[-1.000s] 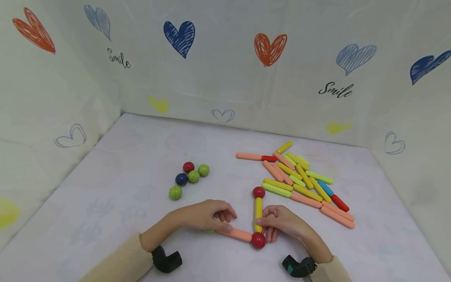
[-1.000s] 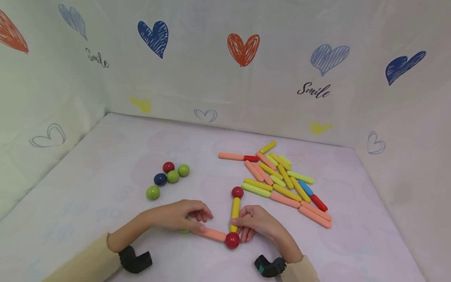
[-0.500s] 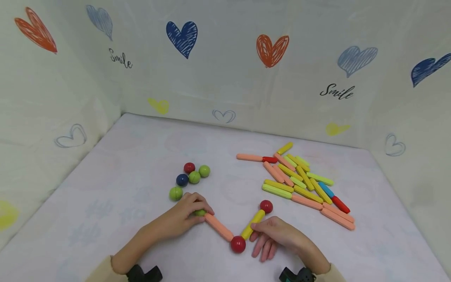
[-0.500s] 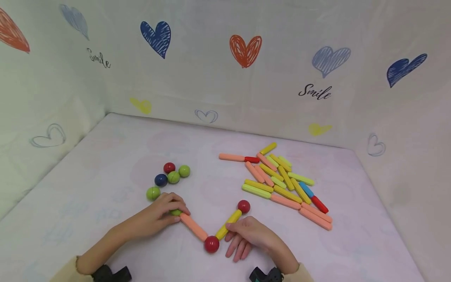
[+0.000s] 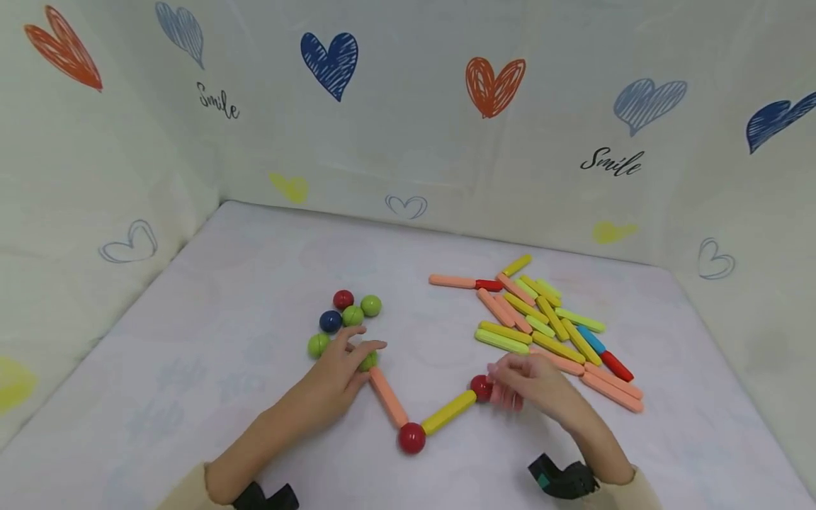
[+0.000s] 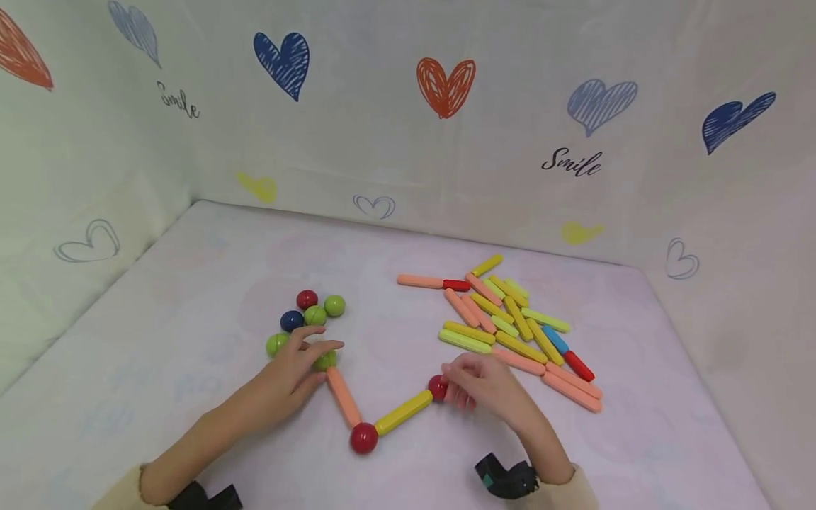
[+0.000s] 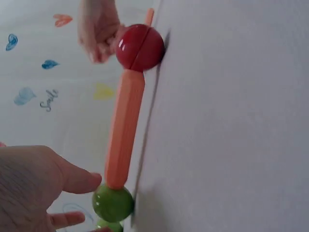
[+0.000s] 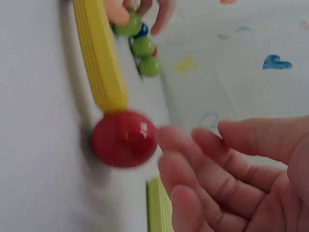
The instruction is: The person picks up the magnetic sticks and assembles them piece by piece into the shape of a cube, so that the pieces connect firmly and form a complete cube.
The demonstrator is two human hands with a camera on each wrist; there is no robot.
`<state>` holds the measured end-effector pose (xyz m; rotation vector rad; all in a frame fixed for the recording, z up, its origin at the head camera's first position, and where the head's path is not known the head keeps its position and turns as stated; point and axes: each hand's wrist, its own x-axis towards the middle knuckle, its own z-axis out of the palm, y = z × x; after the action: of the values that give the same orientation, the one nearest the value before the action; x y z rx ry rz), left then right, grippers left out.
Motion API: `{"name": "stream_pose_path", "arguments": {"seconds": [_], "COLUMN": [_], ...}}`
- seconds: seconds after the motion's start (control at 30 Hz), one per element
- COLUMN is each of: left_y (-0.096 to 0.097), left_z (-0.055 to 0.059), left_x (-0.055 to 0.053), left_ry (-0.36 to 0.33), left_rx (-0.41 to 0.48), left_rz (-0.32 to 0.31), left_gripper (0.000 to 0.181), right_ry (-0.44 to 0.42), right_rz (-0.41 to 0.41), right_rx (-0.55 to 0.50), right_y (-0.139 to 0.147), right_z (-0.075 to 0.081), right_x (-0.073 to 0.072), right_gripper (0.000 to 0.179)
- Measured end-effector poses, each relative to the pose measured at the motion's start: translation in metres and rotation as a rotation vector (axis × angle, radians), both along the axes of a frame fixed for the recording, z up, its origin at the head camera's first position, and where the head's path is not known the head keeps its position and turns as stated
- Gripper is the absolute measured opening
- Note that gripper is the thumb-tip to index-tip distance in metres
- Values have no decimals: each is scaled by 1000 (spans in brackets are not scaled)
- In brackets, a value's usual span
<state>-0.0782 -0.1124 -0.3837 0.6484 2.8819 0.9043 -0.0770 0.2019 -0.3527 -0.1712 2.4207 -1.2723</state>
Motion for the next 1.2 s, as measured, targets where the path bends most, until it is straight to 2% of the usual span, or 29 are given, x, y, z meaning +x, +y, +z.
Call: {"name": "stream_pose_path", "arguments": {"seconds": [0.1, 0.13, 0.2, 0.27, 0.37, 0.5, 0.67, 0.87, 1.07, 1.2], "left_y": [7, 9, 13, 17, 22, 30, 38, 38, 34, 30], "left_z": [7, 8, 9, 7, 3, -1, 1, 0, -1, -3], "left_x": [12, 16, 24, 29, 31, 28, 16, -4, -19, -24], "left_ry": [5, -9, -80, -142, -198, -193, -272, -312, -307, -314], "left_rx": [-86, -113, -129, -108, -25, -4, -37, 25, 134, 186], "left_rz": [41, 45, 38, 20, -4, 11, 45, 68, 34, -27], "left_gripper": [40, 38, 37, 38, 40, 40, 36, 28, 29, 28], "right_ry": [234, 283, 345, 349, 313, 276, 267, 332, 392, 342], "right_rz": [-133, -159, -168, -156, -138, -121, -106, -107, -119, -143], "right_rx": [226, 286, 384, 449, 544, 642, 705, 714, 689, 619], "right_y": [13, 16, 20, 22, 22, 21, 21, 21, 21, 24], "right_z": [-1, -2, -4, -5, -7, -9, -14, -18, -18, -13], "right_x": [-12, -15, -21, -26, -30, -33, -35, -35, -32, -31], "right_gripper": [20, 20, 22, 26, 29, 29, 30, 29, 30, 31]}}
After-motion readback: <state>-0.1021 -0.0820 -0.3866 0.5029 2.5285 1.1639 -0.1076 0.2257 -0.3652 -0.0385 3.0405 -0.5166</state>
